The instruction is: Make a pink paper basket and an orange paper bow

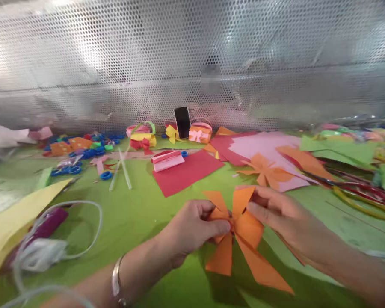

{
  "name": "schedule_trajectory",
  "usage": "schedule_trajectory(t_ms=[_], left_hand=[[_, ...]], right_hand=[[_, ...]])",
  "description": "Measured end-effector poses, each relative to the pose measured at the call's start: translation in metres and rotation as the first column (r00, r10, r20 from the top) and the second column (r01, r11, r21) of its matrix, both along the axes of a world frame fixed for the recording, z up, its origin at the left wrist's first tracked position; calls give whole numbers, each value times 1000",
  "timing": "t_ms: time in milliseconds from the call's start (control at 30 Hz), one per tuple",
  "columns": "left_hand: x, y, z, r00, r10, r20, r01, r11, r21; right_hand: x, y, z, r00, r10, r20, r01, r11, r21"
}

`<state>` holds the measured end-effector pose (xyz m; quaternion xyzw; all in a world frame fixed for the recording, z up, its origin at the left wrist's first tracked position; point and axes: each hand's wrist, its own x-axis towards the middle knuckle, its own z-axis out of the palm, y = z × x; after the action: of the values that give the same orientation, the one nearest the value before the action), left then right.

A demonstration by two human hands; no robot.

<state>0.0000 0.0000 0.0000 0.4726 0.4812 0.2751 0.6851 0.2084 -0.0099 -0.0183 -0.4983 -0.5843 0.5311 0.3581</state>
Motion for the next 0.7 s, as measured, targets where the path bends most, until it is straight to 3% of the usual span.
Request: schedule_trajectory(t_ms=[67,133,267,400,500,700], left_hand=[[0,2,-1,997,79,-20,-78,996,39],[1,3,-1,992,128,-13,-126,990,64],[0,1,1,988,126,85,-131,990,53],[-2,-1,5,977,79,200,-61,994,-95],[-3,-1,4,985,95,146,-78,990,-116],[-2,2,-2,979,206,11,-206,978,-16]], right_hand=[[-1,2,-1,996,-85,30,86,995,-54],[-2,3,-2,994,-87,68,93,992,-90],[-8,-2,1,986,112,120,-97,987,-128],[-13,-3,8,987,155,37,-148,977,-152],[-14,-2,10,989,148,28,-142,979,-144],[-13,1,5,995,104,7,-103,991,-91]])
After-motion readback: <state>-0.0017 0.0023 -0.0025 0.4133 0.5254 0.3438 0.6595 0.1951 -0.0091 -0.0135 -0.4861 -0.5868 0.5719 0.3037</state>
